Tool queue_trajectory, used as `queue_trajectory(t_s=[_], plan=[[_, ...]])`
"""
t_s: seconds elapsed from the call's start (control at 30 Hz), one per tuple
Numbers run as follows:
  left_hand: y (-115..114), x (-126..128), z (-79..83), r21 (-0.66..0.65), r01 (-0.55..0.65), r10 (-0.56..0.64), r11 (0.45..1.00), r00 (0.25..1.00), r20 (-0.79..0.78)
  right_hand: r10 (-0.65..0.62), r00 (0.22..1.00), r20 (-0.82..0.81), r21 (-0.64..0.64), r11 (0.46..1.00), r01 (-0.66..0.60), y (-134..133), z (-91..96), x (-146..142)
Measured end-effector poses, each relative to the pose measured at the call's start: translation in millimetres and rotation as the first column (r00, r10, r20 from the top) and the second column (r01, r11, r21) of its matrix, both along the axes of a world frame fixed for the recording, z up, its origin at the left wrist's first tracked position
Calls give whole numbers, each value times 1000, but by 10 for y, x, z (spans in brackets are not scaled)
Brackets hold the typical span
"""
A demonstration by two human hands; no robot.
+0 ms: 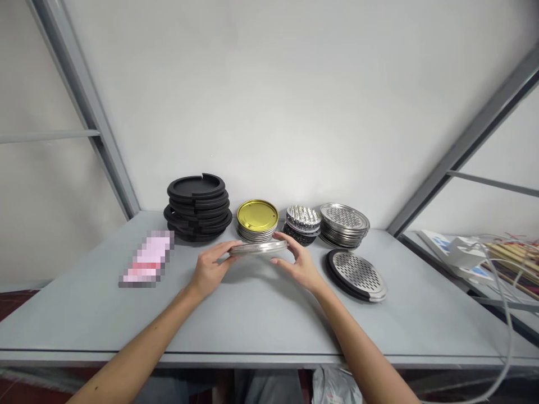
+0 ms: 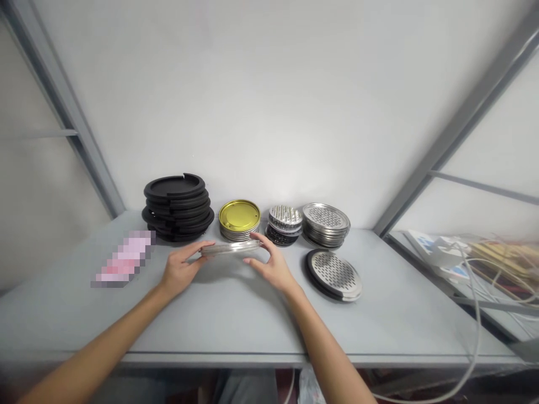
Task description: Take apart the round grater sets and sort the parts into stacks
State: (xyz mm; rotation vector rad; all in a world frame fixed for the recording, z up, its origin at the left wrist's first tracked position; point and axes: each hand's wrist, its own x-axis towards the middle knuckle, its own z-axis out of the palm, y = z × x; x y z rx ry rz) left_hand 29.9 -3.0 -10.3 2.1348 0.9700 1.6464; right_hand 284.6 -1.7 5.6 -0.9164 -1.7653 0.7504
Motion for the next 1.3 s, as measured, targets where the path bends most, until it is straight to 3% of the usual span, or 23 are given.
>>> queue_trajectory(t_s=[0.13, 0.23, 0.37, 0.5, 0.63, 0.8, 0.93, 1.1, 1.2, 1.3], plan=[[53, 29, -25, -174, 21, 8, 984, 987, 163, 51, 996, -68, -46, 997, -54, 41, -45, -18], [72, 47, -19, -243, 86, -37, 966, 979, 199, 61, 995, -84, -35, 997, -64, 48, -52, -16], [34, 44, 49, -204, 31, -24, 979, 999, 35, 14, 997, -74, 83, 996, -8, 10, -12, 4], [-25, 40, 89, -98, -35, 23, 995, 991, -128, 71, 997, 13, 157, 985, -72, -46, 8, 0], [-49, 43, 72, 16, 48, -42, 999, 967, -249, 139, 978, 153, 210, 963, -170, -42, -56, -22], [-29, 45, 26, -33, 182, -183, 983, 932, -314, 98, 948, 304, 354, 912, -208, 12, -138, -49], [-40, 56, 28, -103, 235, -251, 967, 948, -197, -4, 952, 305, 364, 925, -112, 21, -139, -41], [-66, 79, 62, -228, 222, -229, 948, 973, -7, -160, 950, 269, 207, 973, 106, 43, -158, 22], [-37, 86, 63, -272, 202, -182, 941, 979, 95, -132, 971, 199, 147, 984, 103, 50, -146, 30], [14, 78, 56, -293, 167, -117, 941, 977, 180, -22, 994, 105, 98, 995, 12, 39, -94, 15]])
